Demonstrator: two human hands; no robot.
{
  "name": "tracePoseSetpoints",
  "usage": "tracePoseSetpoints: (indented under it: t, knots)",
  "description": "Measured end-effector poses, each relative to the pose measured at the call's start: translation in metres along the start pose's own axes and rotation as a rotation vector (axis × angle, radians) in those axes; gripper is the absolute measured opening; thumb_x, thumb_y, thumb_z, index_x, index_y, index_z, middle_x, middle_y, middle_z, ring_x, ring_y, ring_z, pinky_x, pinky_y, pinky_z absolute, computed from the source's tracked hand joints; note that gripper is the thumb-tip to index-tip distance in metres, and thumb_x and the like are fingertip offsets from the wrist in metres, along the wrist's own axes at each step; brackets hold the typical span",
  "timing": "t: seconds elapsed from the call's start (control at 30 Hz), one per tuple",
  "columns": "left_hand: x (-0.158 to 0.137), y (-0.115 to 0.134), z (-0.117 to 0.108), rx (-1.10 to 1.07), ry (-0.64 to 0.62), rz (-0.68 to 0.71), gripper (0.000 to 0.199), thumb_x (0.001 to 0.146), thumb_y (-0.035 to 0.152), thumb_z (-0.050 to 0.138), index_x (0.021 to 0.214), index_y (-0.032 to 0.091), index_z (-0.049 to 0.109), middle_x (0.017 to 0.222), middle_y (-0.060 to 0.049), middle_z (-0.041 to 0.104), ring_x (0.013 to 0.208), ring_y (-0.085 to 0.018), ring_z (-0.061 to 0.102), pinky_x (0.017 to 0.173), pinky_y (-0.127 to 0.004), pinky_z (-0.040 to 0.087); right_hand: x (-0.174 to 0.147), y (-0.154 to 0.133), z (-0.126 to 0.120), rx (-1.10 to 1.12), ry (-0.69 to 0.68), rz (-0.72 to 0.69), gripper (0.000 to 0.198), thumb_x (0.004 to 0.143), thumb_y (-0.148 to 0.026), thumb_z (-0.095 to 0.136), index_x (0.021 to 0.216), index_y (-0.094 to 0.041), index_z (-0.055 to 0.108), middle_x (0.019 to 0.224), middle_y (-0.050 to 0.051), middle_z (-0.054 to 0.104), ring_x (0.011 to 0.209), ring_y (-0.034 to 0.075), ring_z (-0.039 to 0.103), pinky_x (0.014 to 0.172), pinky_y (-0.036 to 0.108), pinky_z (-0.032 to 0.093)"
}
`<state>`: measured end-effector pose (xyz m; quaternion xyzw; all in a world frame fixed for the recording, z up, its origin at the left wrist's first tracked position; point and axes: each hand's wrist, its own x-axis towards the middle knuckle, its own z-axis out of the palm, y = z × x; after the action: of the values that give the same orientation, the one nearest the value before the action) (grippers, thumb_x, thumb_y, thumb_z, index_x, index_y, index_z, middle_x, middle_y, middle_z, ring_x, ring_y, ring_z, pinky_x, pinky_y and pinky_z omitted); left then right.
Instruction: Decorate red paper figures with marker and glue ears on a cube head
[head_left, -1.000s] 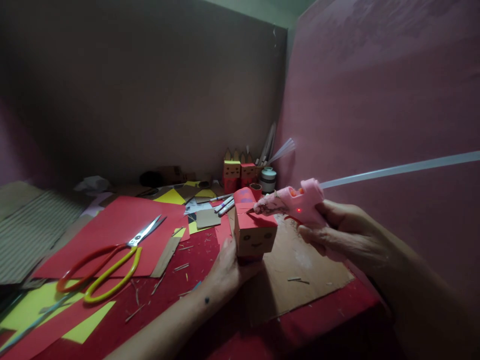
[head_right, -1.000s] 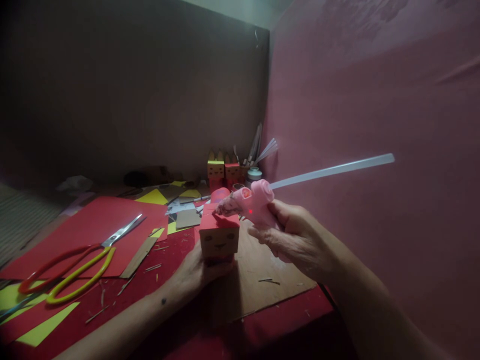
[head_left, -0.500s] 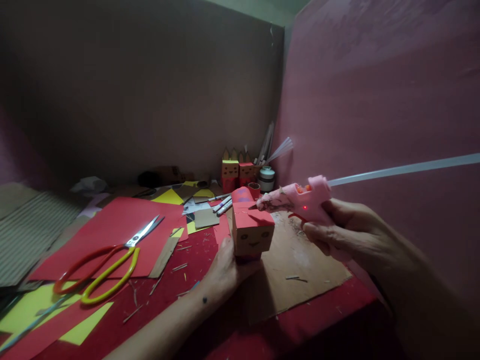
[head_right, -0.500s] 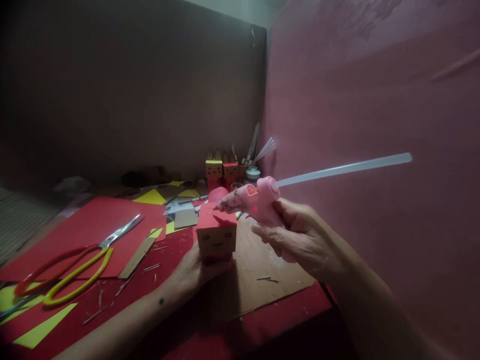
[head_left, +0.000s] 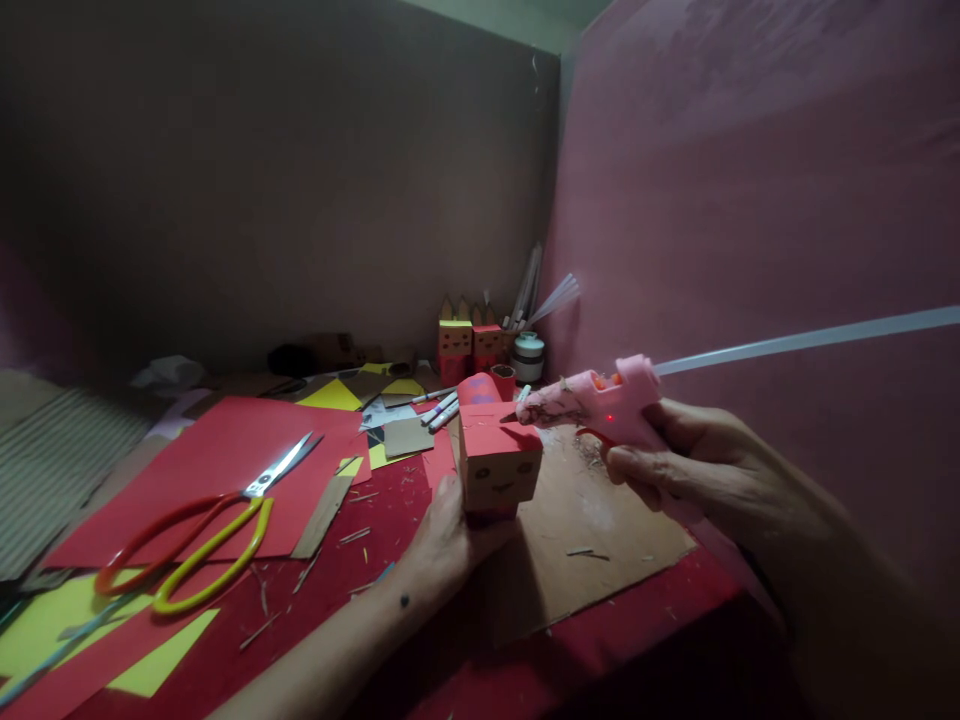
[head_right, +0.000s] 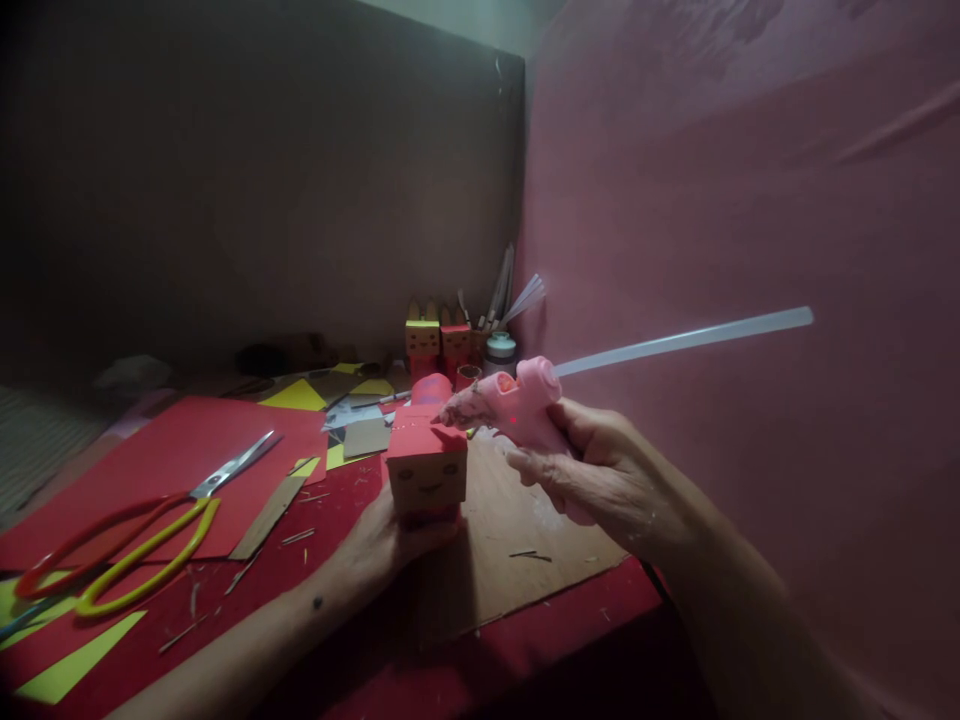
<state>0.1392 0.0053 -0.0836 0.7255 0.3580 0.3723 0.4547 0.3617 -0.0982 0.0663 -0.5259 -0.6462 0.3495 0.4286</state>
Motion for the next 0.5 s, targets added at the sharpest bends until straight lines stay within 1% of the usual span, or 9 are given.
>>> tracePoseSetpoints:
  t: [0.1,0.17,0.33,0.5]
  knots:
    - [-0.003,0.003,-0.001,0.012,0.014,-0.024,0.054,0.072,0.037,0.079,0.122,0.020,0.068,0.118,-0.013,0.072,0.112,-0.040,0.065,0.095,-0.059,0.054,0.000,0.002,0.001,-0.003,0.007,-0.003,0.031,0.088,-0.047,0.075,0.085,-0.017,0.067,0.061,-0.005,0.046,0.051,0.008,0.037,0.046,0.022,0.033]
    - [-0.005,0.007,-0.001,0.011,0.020,-0.031,0.053,0.073,0.036,0.079,0.123,0.020,0.068,0.120,-0.013,0.071,0.114,-0.040,0.064,0.098,-0.059,0.053,0.001,0.003,0.001,0.008,-0.004,-0.004,0.030,0.089,-0.046,0.074,0.086,-0.017,0.066,0.062,-0.005,0.046,0.050,0.007,0.036,0.046,0.022,0.031]
    - [-0.005,0.012,0.000,-0.013,0.016,-0.031,0.053,0.072,0.033,0.079,0.122,0.021,0.068,0.117,-0.012,0.073,0.113,-0.039,0.066,0.096,-0.057,0.055,0.003,0.004,0.001,0.017,-0.029,-0.011,0.028,0.091,-0.045,0.072,0.092,-0.017,0.066,0.063,-0.005,0.044,0.051,0.007,0.036,0.046,0.021,0.031]
    - [-0.004,0.014,-0.001,0.002,0.006,-0.046,0.053,0.072,0.036,0.079,0.122,0.020,0.068,0.120,-0.011,0.074,0.114,-0.039,0.066,0.097,-0.055,0.054,0.002,0.004,0.001,0.017,-0.015,-0.018,0.029,0.090,-0.045,0.073,0.088,-0.017,0.065,0.062,-0.005,0.045,0.052,0.008,0.036,0.046,0.021,0.031]
